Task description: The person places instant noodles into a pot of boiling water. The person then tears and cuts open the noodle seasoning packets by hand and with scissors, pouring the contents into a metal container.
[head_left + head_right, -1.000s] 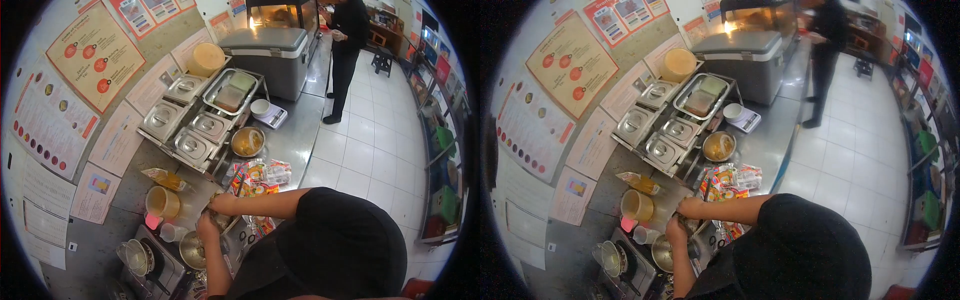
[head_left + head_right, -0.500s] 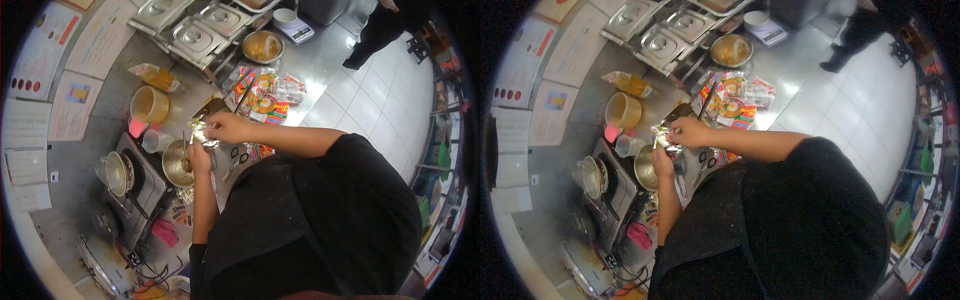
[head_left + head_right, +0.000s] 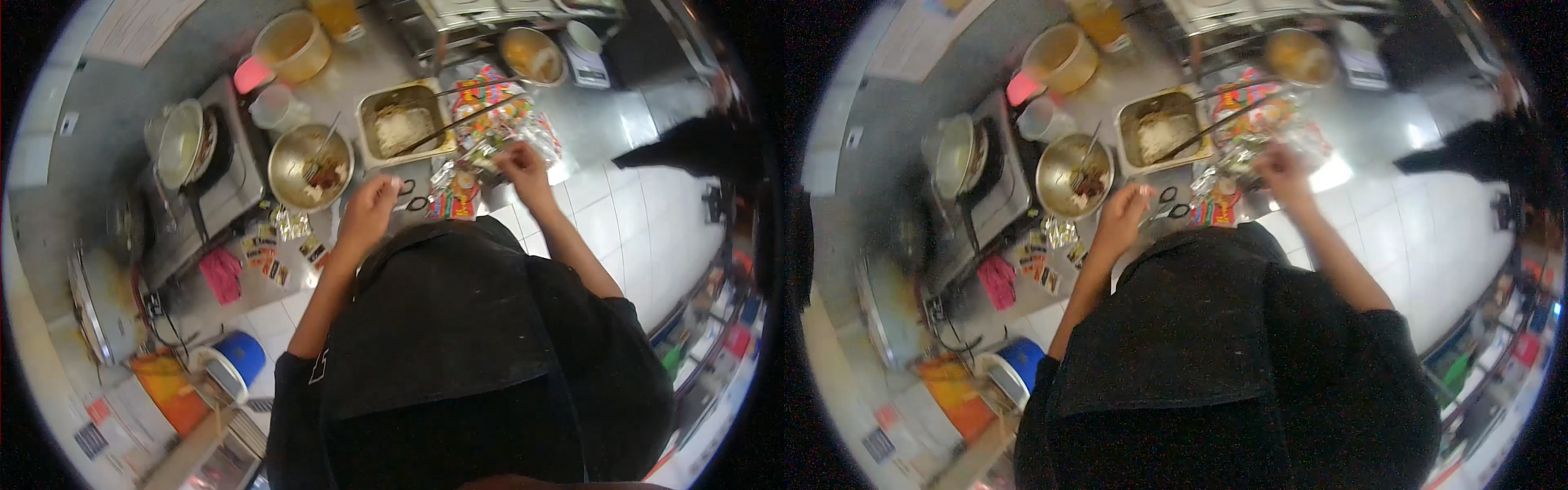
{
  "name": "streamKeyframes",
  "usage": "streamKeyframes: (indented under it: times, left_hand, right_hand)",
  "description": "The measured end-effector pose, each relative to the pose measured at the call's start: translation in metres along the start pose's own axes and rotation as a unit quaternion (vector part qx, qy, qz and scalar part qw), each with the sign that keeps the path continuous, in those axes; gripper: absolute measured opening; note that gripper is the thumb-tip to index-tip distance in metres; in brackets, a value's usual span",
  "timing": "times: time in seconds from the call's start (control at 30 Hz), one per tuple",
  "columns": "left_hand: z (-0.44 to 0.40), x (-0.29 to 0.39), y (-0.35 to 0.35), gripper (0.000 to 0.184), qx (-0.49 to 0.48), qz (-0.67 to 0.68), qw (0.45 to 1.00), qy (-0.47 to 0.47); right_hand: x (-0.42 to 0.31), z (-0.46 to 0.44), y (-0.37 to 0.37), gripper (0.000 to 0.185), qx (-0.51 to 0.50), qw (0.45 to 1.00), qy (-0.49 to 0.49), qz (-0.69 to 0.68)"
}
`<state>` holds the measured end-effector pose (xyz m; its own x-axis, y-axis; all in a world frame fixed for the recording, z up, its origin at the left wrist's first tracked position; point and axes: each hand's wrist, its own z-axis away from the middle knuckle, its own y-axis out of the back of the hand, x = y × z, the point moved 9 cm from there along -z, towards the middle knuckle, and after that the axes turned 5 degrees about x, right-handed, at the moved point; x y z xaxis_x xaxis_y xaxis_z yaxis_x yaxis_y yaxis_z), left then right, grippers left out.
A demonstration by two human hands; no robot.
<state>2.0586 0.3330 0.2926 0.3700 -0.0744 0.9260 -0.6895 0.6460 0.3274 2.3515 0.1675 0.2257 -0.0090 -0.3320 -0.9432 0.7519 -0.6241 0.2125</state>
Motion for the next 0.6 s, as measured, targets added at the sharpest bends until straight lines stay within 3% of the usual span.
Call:
streamKeyframes:
  times: [0.1,0.13,0.17,0.3,0.4,0.53,0.6]
  left_hand:
    - [-0.008,-0.045,0.047,0.031,0.126,0.009,0.992,-0.005]
    - [0.005,-0.045,0.064,0.031,0.159,-0.038,0.986,0.006]
    - [0.014,-0.033,0.085,0.03,0.191,-0.087,0.978,0.015]
    - [0.065,-0.047,0.156,0.027,0.289,-0.317,0.898,0.095]
    - [0.102,-0.086,0.176,0.029,0.339,-0.44,0.83,0.044]
    - [0.122,-0.115,0.147,0.04,0.194,-0.453,0.864,0.105]
    - [0.132,-0.122,0.153,0.046,0.255,-0.445,0.854,0.084]
  right_hand:
    - [-0.027,-0.018,0.03,0.055,0.164,0.925,0.174,0.295]
    - [-0.059,-0.013,0.032,0.063,0.198,0.903,0.196,0.326]
    - [-0.09,0.002,0.025,0.062,0.225,0.876,0.283,0.318]
    - [-0.136,0.043,-0.018,0.052,0.165,0.856,0.374,0.318]
    - [-0.142,0.073,-0.068,0.04,0.041,0.867,0.451,0.205]
    - [-0.14,0.083,-0.12,0.028,-0.096,0.907,0.364,0.19]
    - [-0.144,0.085,-0.143,0.027,-0.14,0.898,0.37,0.192]
